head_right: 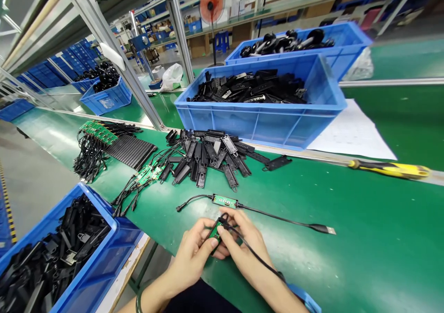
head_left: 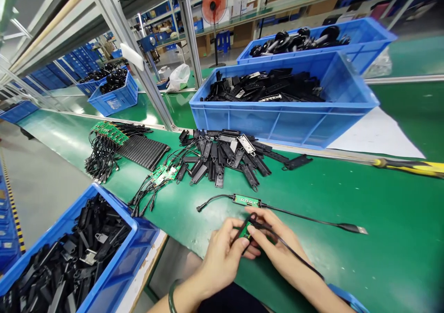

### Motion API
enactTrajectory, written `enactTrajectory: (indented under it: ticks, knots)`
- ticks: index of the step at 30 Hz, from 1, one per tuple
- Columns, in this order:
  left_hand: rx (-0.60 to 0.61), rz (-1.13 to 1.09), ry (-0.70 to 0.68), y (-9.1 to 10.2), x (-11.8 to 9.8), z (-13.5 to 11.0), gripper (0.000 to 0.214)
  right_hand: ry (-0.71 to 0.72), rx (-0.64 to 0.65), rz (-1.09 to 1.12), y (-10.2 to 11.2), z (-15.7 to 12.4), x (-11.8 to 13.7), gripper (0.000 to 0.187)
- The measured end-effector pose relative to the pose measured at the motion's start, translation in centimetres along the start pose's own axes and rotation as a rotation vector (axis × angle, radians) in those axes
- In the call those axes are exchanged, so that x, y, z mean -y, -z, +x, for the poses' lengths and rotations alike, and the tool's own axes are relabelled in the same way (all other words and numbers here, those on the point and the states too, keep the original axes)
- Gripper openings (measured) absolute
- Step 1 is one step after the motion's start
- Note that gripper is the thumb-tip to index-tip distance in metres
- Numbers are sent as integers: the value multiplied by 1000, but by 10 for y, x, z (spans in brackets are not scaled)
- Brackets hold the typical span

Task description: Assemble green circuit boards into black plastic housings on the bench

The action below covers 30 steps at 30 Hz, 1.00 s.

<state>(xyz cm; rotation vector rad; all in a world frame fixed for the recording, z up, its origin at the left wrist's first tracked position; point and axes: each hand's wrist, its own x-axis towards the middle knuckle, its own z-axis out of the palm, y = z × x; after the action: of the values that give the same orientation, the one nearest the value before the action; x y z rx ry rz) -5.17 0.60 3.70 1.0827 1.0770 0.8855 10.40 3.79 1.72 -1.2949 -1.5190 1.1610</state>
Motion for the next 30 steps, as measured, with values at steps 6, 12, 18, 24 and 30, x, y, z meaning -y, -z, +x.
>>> enactTrajectory:
  ticks: [6,12,18,24,30]
  knots:
    - [-53,210,-54,2,7,-1,20,-143,6,154,-10,-4,3,25]
    - [-16,223,-13,6,5,-2,16,-246,-47,231,-12,-3,7,36]
    - [-44,637,-113,37,-13,8,13,-439,485,243,-2,-19,14,48]
    - [70,896,-158,49,-10,19,21,397,166,-537,15,-21,-2,24]
    - [78,994,-82,50,-8,28,25,312,237,-507,26,-3,-8,20]
